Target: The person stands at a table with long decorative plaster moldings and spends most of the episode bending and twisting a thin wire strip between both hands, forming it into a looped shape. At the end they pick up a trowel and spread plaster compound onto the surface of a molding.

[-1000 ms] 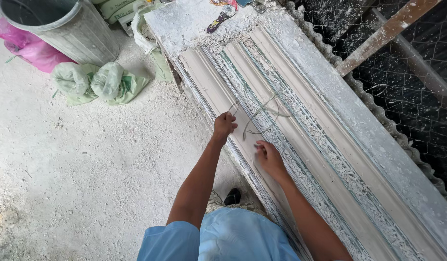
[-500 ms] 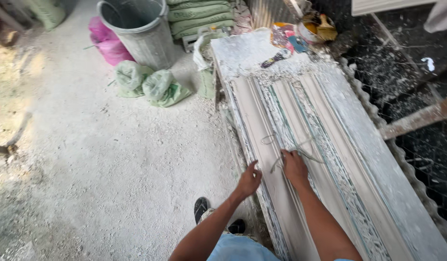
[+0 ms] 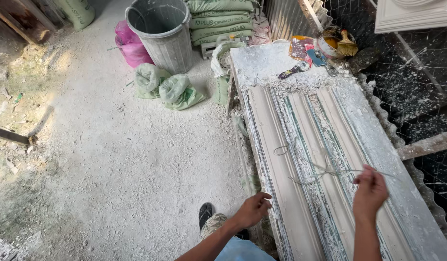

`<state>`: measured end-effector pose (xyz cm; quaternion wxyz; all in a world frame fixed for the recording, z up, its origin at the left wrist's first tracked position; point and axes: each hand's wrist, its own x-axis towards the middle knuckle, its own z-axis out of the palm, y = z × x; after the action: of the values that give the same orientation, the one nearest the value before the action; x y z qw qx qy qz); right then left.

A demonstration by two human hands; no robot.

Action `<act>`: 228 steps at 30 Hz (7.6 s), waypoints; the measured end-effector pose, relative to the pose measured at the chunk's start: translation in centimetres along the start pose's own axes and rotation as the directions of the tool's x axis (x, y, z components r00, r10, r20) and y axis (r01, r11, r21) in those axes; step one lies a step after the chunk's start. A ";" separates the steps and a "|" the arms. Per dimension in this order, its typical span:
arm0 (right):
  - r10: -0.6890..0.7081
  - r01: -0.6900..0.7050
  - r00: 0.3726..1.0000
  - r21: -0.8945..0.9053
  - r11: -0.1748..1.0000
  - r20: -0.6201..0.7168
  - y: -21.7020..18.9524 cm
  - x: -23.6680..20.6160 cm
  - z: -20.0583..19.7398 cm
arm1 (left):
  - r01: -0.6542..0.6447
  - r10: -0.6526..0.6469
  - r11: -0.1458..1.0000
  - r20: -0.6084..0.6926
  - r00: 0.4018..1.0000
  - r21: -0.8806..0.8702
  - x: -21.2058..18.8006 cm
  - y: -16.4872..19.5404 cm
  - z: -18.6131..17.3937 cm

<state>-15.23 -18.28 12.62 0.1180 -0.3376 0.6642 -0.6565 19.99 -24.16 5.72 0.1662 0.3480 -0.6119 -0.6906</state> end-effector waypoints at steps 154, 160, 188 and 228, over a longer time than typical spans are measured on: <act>-0.603 0.724 0.646 -0.124 0.679 0.469 -20.4 -9.3 29.7 | -0.335 0.159 0.828 -0.385 0.909 -0.449 -1.0 16.9 -15.7; -0.617 0.672 0.662 0.026 0.740 0.425 -17.5 -10.2 28.9 | -0.312 0.183 0.821 -0.298 0.937 -0.478 -2.0 17.2 -15.9; 0.064 -0.191 0.710 0.104 0.976 0.701 -10.3 -11.3 29.5 | -0.547 0.539 0.833 -0.332 0.774 0.077 -2.2 12.4 -16.5; 0.017 -0.189 0.822 0.246 0.951 0.569 -10.3 -11.2 28.7 | -0.308 0.283 0.951 -0.360 0.889 -0.012 -1.1 13.7 -15.2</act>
<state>13.34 -33.35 16.06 0.3916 -0.4571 0.5135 -0.6116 28.42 -37.21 19.08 0.3887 0.3634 -0.5935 -0.6039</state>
